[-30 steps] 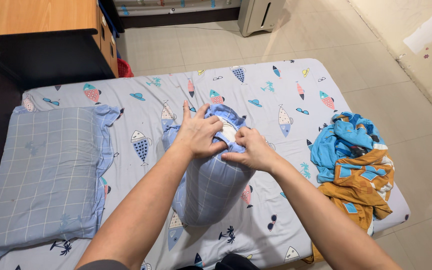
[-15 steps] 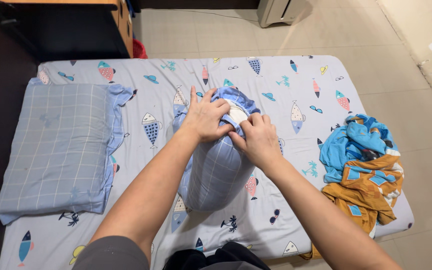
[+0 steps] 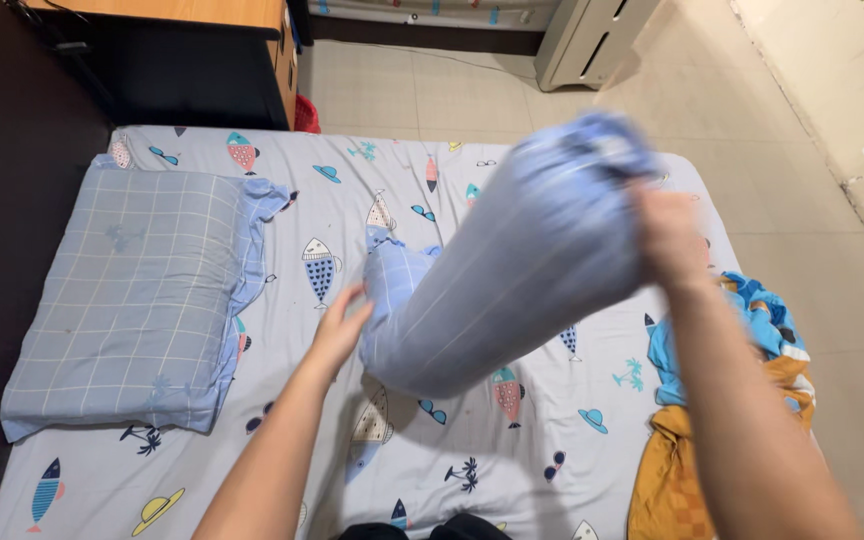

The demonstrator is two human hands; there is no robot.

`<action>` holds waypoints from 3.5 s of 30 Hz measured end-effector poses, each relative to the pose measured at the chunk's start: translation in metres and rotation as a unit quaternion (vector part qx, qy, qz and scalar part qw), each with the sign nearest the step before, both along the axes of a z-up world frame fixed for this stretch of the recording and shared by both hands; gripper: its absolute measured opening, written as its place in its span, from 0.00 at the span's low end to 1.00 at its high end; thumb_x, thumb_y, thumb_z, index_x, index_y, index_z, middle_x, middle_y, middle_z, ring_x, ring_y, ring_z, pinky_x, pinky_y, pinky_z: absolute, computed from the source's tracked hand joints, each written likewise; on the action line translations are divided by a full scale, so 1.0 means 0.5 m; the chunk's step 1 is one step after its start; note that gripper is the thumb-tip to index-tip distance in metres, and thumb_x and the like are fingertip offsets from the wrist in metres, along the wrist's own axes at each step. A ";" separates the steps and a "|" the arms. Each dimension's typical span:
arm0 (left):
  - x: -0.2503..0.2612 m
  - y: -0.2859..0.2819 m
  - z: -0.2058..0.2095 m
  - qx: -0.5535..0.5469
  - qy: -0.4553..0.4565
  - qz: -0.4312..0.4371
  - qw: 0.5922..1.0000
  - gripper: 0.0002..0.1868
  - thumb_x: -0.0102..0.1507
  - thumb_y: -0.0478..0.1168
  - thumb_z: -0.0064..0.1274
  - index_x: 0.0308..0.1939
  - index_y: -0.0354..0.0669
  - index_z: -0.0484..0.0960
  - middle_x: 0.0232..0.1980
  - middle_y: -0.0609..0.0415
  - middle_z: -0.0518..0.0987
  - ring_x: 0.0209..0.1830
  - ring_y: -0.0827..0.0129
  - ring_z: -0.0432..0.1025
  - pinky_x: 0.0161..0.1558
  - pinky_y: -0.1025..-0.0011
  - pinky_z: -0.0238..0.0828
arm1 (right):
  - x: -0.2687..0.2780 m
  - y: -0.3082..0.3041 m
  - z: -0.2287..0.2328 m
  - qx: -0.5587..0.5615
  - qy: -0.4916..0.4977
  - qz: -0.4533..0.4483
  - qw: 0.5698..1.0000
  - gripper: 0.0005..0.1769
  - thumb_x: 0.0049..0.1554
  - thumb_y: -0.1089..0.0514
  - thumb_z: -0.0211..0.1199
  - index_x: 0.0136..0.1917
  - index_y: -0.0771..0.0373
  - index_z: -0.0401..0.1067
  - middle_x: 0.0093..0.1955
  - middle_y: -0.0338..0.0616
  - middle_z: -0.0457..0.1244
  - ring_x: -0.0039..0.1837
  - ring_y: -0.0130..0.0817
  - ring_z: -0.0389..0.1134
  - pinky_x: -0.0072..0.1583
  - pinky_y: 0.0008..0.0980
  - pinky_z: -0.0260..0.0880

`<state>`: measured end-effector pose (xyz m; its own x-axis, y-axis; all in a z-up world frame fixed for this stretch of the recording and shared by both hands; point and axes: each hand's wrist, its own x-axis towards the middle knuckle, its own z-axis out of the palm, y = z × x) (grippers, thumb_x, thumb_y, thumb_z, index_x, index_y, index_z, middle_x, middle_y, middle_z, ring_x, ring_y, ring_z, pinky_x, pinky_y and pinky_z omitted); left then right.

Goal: The person retrieves a broom, walks into a bedroom, and places the broom on a storage unit. They then pick up a cylindrical pillow, insert it into a blue pillowcase, and tie the drawstring to secure it.

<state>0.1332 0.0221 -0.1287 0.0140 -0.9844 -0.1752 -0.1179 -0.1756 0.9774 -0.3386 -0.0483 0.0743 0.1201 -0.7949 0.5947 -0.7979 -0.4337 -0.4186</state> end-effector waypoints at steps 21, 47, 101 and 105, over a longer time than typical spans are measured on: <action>-0.242 0.025 -0.340 0.221 -0.223 -0.141 0.939 0.39 0.63 0.51 0.57 0.76 0.63 0.59 0.70 0.45 0.72 0.70 0.50 0.67 0.69 0.62 0.62 | 0.193 0.021 -0.695 0.590 0.026 -0.079 0.803 0.84 0.33 0.28 0.82 0.82 0.61 0.32 0.79 0.63 0.47 0.80 0.55 0.49 0.76 0.42 0.53; -0.156 -0.103 0.675 -0.378 0.000 -0.077 0.923 0.69 0.40 0.36 0.72 0.78 0.52 0.43 0.72 0.43 0.67 0.69 0.53 0.65 0.66 0.62 0.65 | 0.193 -0.019 -0.077 0.204 -0.024 0.176 0.963 0.37 0.53 0.60 0.70 0.73 0.67 0.63 0.75 0.59 0.58 0.78 0.48 0.57 0.75 0.43 0.57; -0.305 0.033 0.425 -0.454 -0.334 -0.104 0.820 0.33 0.46 0.27 0.57 0.57 0.45 0.77 0.56 0.54 0.78 0.71 0.60 0.64 0.76 0.37 0.29 | 0.271 0.254 0.126 0.196 -0.268 0.230 0.915 0.20 0.53 0.63 0.69 0.60 0.66 0.73 0.52 0.40 0.70 0.53 0.22 0.71 0.49 0.26 0.74; -0.307 0.042 0.399 -0.460 -0.329 -0.098 0.819 0.23 0.49 0.29 0.57 0.49 0.41 0.77 0.51 0.50 0.77 0.65 0.56 0.68 0.77 0.44 0.40 | 0.282 0.248 0.090 0.127 -0.193 0.111 0.967 0.09 0.55 0.63 0.70 0.51 0.66 0.80 0.44 0.41 0.73 0.43 0.25 0.74 0.48 0.26 0.75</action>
